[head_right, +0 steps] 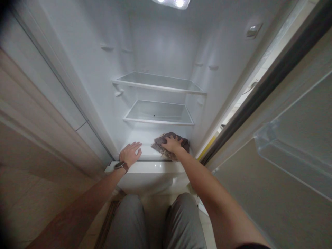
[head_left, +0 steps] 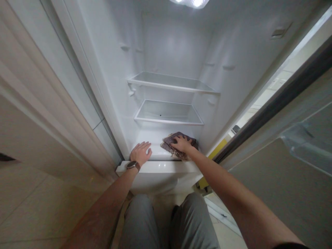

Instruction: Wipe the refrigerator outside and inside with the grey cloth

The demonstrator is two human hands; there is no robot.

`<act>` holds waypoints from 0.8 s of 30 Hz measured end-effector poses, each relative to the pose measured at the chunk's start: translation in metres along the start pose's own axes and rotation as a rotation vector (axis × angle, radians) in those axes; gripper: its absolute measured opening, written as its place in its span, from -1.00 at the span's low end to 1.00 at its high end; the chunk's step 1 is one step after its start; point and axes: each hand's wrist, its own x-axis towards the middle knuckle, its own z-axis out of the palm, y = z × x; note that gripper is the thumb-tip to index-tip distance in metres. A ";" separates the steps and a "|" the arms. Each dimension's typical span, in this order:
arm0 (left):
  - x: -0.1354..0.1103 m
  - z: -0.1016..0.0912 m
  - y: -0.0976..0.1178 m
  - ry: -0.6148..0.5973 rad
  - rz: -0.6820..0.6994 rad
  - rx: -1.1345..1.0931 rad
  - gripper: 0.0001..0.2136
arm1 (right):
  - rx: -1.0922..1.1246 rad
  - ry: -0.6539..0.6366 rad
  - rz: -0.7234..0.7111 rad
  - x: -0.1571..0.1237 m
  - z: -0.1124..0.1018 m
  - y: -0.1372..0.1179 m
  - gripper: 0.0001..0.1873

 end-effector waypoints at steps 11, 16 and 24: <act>0.001 0.005 -0.003 0.046 0.022 0.042 -0.59 | -0.261 0.037 -0.272 -0.034 -0.033 -0.009 -0.72; 0.001 0.005 -0.002 0.053 0.017 0.048 -0.59 | -0.226 0.205 -0.186 -0.034 -0.083 -0.001 -0.67; 0.001 0.007 -0.002 0.075 0.025 0.032 -0.59 | -0.269 0.021 -0.081 -0.071 -0.079 0.048 -0.73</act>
